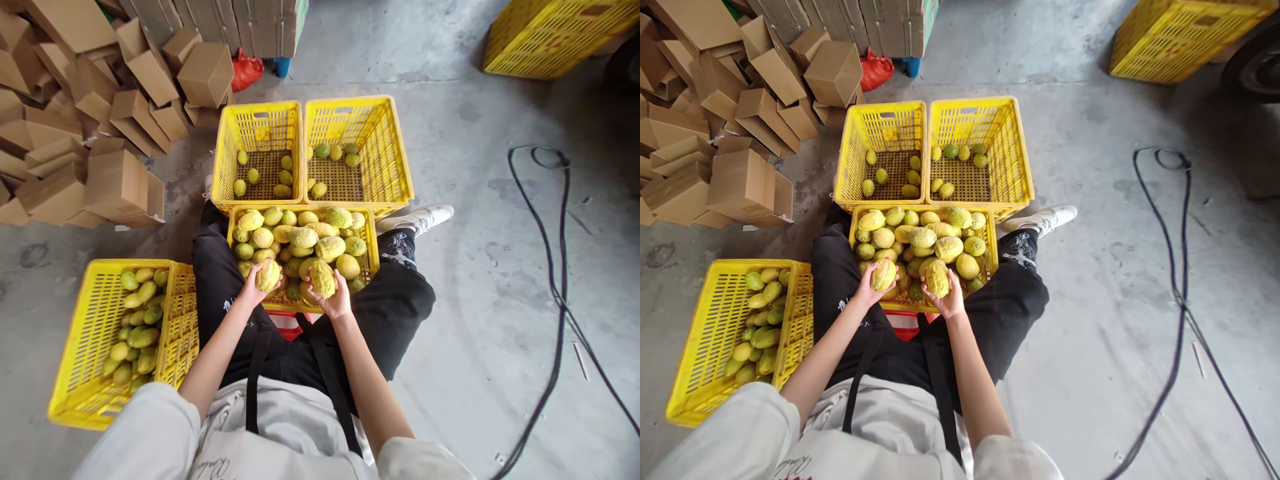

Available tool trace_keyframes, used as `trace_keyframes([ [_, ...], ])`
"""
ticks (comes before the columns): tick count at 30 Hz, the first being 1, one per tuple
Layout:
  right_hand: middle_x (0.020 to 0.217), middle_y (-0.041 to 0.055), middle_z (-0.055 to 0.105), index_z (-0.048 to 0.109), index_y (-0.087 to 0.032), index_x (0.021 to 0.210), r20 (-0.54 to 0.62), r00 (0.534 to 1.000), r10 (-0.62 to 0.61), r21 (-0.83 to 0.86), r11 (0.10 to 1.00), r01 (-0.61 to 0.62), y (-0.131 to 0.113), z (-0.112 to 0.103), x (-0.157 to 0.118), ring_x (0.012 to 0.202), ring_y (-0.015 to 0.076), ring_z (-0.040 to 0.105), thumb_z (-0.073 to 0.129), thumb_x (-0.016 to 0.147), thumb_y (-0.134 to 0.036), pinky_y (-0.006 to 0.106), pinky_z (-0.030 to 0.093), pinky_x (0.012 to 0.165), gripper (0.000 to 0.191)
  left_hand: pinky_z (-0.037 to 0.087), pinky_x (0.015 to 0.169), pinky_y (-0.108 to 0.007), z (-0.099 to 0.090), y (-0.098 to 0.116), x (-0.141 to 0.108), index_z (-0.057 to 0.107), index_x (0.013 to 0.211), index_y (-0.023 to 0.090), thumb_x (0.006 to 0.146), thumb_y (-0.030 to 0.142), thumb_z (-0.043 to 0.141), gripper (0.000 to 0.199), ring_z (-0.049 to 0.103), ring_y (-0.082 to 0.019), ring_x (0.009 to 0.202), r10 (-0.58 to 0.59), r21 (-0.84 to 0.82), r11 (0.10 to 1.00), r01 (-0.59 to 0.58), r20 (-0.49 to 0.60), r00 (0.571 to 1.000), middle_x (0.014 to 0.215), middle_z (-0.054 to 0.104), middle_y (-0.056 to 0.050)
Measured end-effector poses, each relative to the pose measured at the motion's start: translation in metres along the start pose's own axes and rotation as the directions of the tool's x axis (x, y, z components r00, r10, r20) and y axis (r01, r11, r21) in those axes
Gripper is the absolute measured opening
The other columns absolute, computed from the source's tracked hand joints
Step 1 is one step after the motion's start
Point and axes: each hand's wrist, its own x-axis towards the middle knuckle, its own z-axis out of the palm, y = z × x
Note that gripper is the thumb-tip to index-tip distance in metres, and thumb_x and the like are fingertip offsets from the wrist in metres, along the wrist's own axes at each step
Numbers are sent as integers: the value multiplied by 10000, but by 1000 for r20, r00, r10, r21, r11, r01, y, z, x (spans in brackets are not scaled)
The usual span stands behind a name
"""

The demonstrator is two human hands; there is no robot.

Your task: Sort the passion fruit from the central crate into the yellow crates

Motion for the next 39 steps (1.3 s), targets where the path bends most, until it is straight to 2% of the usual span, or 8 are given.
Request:
trace_keyframes([
  [5, 1116, 110, 684, 596, -176, 1106, 28, 999, 22, 48, 999, -23, -2, 1, 0, 971, 228, 664, 483, 765, -324, 393, 579, 789, 389, 529, 610, -329, -1, 2, -2, 614, 1086, 155, 837, 473, 466, 430, 669, -246, 787, -1, -44, 999, 2, 20, 1000, 976, 682, -133],
  [10, 1088, 102, 692, 595, -175, 1130, 15, 999, -40, 26, 999, 40, -2, 3, 0, 1049, 253, 642, 482, 778, -330, 457, 551, 881, 401, 536, 744, -373, 1, 4, -4, 609, 1126, 122, 889, 368, 405, 398, 660, -257, 915, -8, -118, 993, 11, 24, 1000, 1032, 679, -150],
  [12, 1055, 98, 698, 590, -177, 1140, 17, 996, -86, 43, 995, 85, -3, 2, -1, 1007, 229, 656, 498, 804, -374, 417, 568, 858, 401, 542, 727, -354, 2, 5, -5, 621, 1099, 123, 894, 406, 419, 404, 661, -247, 904, -4, -122, 993, 8, 28, 1000, 1036, 680, -138],
  [17, 989, 40, 707, 557, -262, 1183, 43, 989, -145, 18, 989, 144, -5, -3, -2, 849, 180, 685, 613, 771, -459, 326, 601, 703, 461, 489, 504, -243, 2, 6, -3, 647, 1035, 139, 863, 469, 478, 409, 653, -192, 726, 15, -70, 997, -17, -34, 999, 918, 691, -105],
  [23, 996, 12, 713, 504, -314, 1225, -6, 987, -158, -225, 962, 152, 1, -4, 1, 831, 213, 709, 703, 719, -304, 380, 583, 739, 544, 522, 578, -277, 2, -1, 2, 644, 946, 128, 836, 368, 547, 281, 668, -221, 809, -66, 49, 996, 71, -102, 993, 923, 691, -107],
  [29, 1004, 16, 714, 513, -316, 1218, -13, 993, -120, -157, 981, 117, -2, 4, -3, 966, 262, 684, 610, 768, -348, 482, 534, 868, 461, 527, 585, -305, 1, -3, 3, 636, 958, 125, 825, 354, 566, 274, 672, -234, 799, -65, 74, 994, 74, -116, 991, 906, 690, -100],
  [34, 1161, 78, 672, 542, -256, 1221, 72, 993, -98, -84, 991, 104, -4, 7, -5, 1131, 314, 602, 498, 767, -343, 573, 455, 959, 464, 531, 750, -421, 4, 1, 0, 575, 1189, 178, 875, 370, 448, 390, 663, -283, 936, -11, -50, 999, 9, -38, 999, 993, 687, -108],
  [39, 1145, 68, 676, 531, -265, 1234, 98, 993, -62, -94, 993, 71, -2, 8, -5, 1117, 275, 614, 507, 798, -352, 556, 463, 966, 446, 485, 883, -458, 6, 2, -4, 475, 1323, 170, 895, 341, 424, 464, 623, -288, 1061, 23, -137, 990, -10, 94, 995, 1146, 648, -146],
])
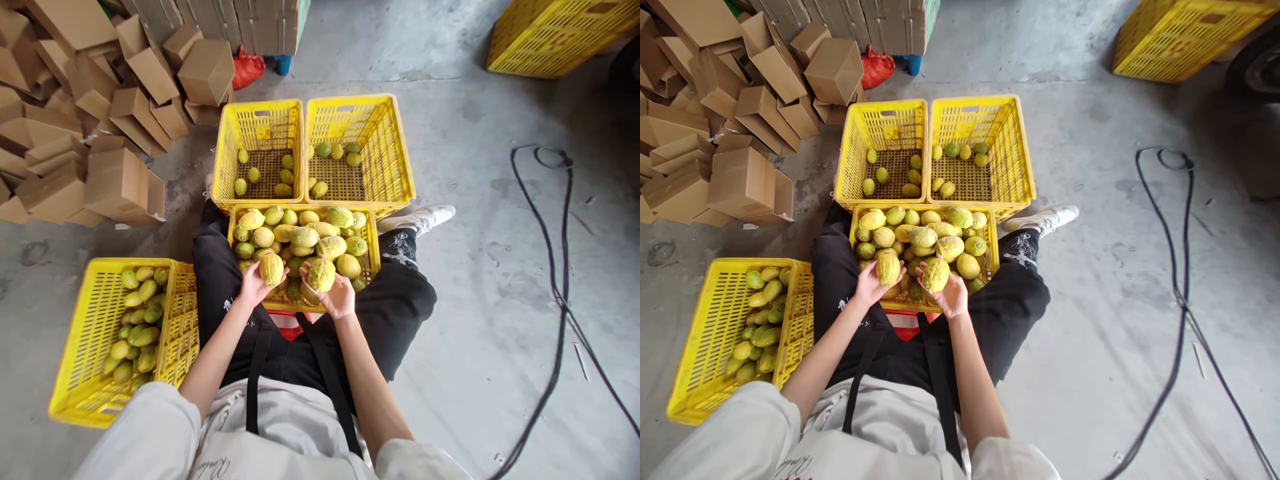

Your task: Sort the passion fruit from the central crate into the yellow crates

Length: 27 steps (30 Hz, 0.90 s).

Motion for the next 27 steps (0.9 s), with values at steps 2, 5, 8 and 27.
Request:
trace_keyframes([
  [2, 1096, 58, 691, 554, -255, 1205, -29, 1000, -7, -9, 1000, 6, 0, -1, 0, 1044, 257, 646, 533, 804, -398, 523, 489, 948, 427, 513, 830, -403, 0, 1, -1, 477, 1319, 151, 904, 384, 425, 478, 636, -274, 1030, -27, -2, 1000, 27, 30, 999, 1171, 635, -162],
  [5, 982, 35, 713, 584, -246, 1155, -74, 997, -1, 1, 1000, 1, -1, -3, -1, 893, 216, 679, 581, 784, -465, 455, 541, 891, 431, 540, 725, -344, -2, 1, -1, 512, 1272, 116, 897, 457, 437, 512, 669, -245, 891, -65, 17, 998, 65, 9, 998, 1105, 659, -171],
  [8, 946, 21, 722, 594, -250, 1123, -109, 994, 22, 14, 1000, -20, -1, -5, 0, 825, 194, 686, 634, 759, -422, 395, 580, 802, 405, 549, 750, -380, -3, 0, 0, 534, 1228, 140, 883, 445, 471, 465, 676, -231, 798, -35, 66, 997, 41, -82, 996, 943, 694, -119],
  [27, 1158, 73, 676, 587, -244, 1137, -35, 997, 62, 6, 998, -62, 2, -2, 1, 1145, 306, 594, 552, 734, -361, 562, 493, 915, 421, 535, 794, -457, -1, 1, -1, 562, 1146, 75, 875, 369, 378, 440, 654, -299, 942, -48, 12, 999, 50, -111, 993, 970, 679, -185],
])
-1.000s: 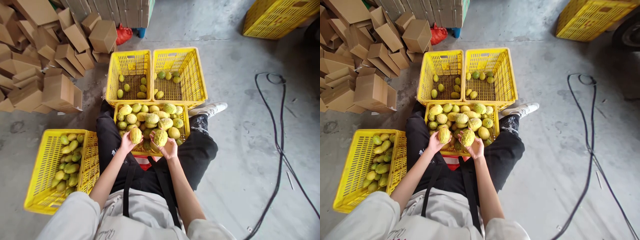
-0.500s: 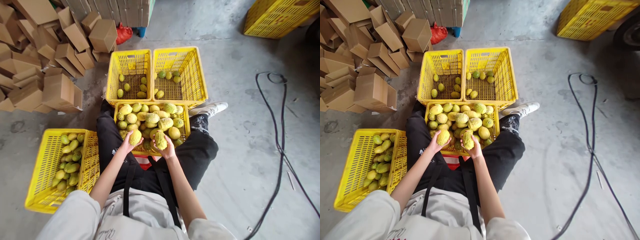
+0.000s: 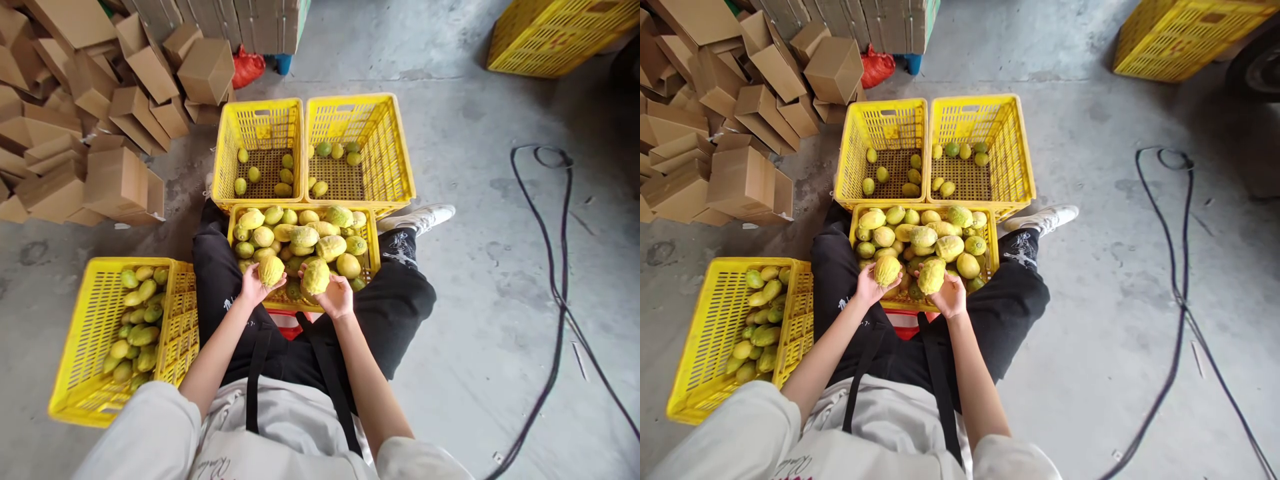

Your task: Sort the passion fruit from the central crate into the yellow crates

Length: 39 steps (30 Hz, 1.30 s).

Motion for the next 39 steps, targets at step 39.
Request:
trace_keyframes([
  [39, 1179, 81, 658, 530, -260, 1197, 25, 999, -21, 29, 999, 21, 0, -3, 2, 1067, 272, 639, 550, 799, -385, 470, 583, 774, 418, 472, 913, -466, 0, -2, -1, 558, 1227, 231, 893, 307, 482, 351, 628, -266, 1052, 87, 43, 995, -89, 56, 995, 1108, 665, -80],
])
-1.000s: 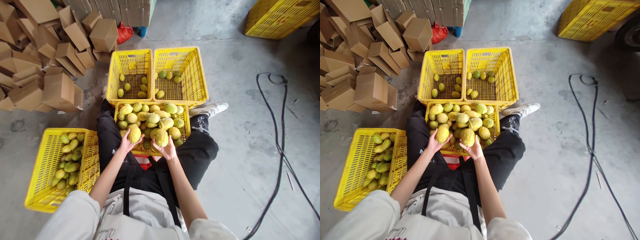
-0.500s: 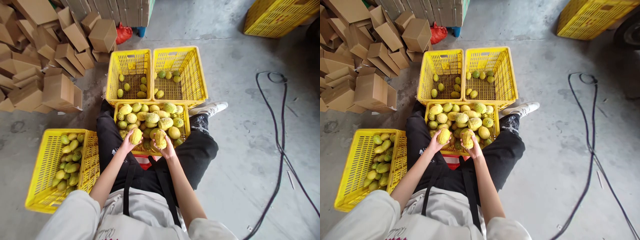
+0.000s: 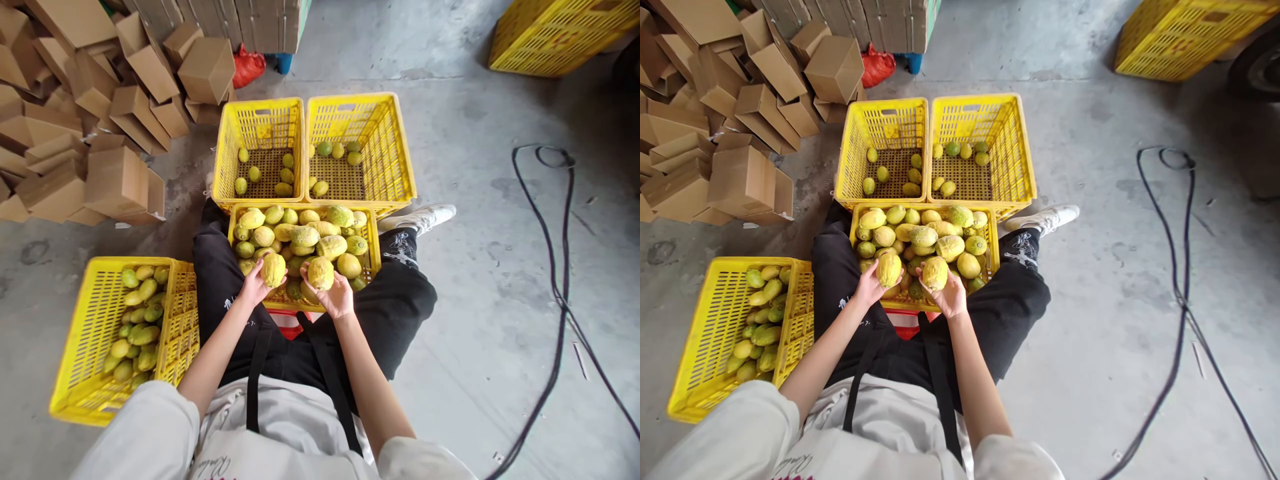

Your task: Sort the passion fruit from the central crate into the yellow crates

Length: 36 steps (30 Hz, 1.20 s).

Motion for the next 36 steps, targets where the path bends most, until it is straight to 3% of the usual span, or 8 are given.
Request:
trace_keyframes([
  [3, 1058, 72, 698, 545, -244, 1165, -29, 999, 43, 39, 998, -42, -3, -5, 1, 876, 210, 688, 548, 814, -483, 334, 608, 603, 425, 486, 894, -442, -2, -1, -1, 561, 1220, 224, 863, 320, 535, 370, 640, -262, 1020, 6, 31, 1000, -7, 29, 1000, 1083, 665, -80],
  [6, 963, 43, 715, 553, -270, 1147, -65, 997, 46, 62, 997, -42, -4, -6, 0, 781, 183, 689, 585, 799, -473, 320, 608, 603, 404, 502, 864, -419, -4, -3, 0, 575, 1187, 192, 823, 295, 587, 379, 647, -267, 993, -20, 87, 996, 13, 83, 996, 1035, 665, -87],
  [10, 1003, 50, 717, 558, -272, 1121, -83, 995, 50, 27, 998, -48, -2, -1, -1, 785, 189, 697, 625, 786, -390, 296, 598, 579, 362, 522, 797, -404, -5, -5, 1, 581, 1144, 197, 778, 263, 631, 375, 656, -279, 960, -53, 180, 983, 32, 118, 992, 1025, 656, -89],
  [19, 988, 40, 721, 546, -284, 1103, -89, 996, 24, -18, 1000, -26, 0, 4, -1, 790, 209, 707, 591, 817, -321, 352, 594, 628, 292, 518, 819, -445, -3, -4, 3, 582, 1104, 198, 799, 258, 596, 311, 660, -284, 959, -26, 129, 991, 20, 49, 998, 1026, 663, -80],
  [23, 1073, 51, 705, 546, -284, 1137, -66, 997, 31, 22, 999, -29, -1, 3, -2, 947, 267, 683, 489, 837, -368, 471, 566, 750, 317, 484, 881, -526, -3, -1, 2, 574, 1160, 174, 854, 277, 478, 336, 619, -315, 1063, -92, 39, 995, 91, 43, 995, 1074, 663, -115],
  [27, 1177, 93, 666, 547, -237, 1161, -34, 997, 64, 70, 996, -62, -2, 2, -2, 1095, 308, 621, 456, 781, -331, 561, 510, 851, 402, 477, 902, -522, -3, 0, 2, 563, 1189, 162, 886, 261, 452, 338, 609, -308, 1087, -92, 13, 996, 92, 20, 996, 1094, 666, -121],
  [32, 1124, 96, 685, 568, -210, 1148, -45, 998, 38, 68, 997, -35, -2, -1, -1, 1076, 289, 632, 485, 765, -302, 531, 509, 885, 403, 476, 931, -476, -6, -2, 4, 594, 1147, 139, 870, 282, 541, 317, 612, -268, 1071, -2, 80, 997, 4, -32, 999, 1072, 674, -117],
  [36, 1010, 65, 712, 565, -257, 1148, -91, 996, -18, 45, 999, 23, -1, -2, 0, 905, 245, 687, 550, 773, -340, 450, 567, 772, 385, 496, 909, -433, -8, -4, 4, 615, 1128, 176, 823, 278, 614, 322, 617, -236, 1041, 25, 158, 987, -21, -22, 999, 1080, 665, -87],
])
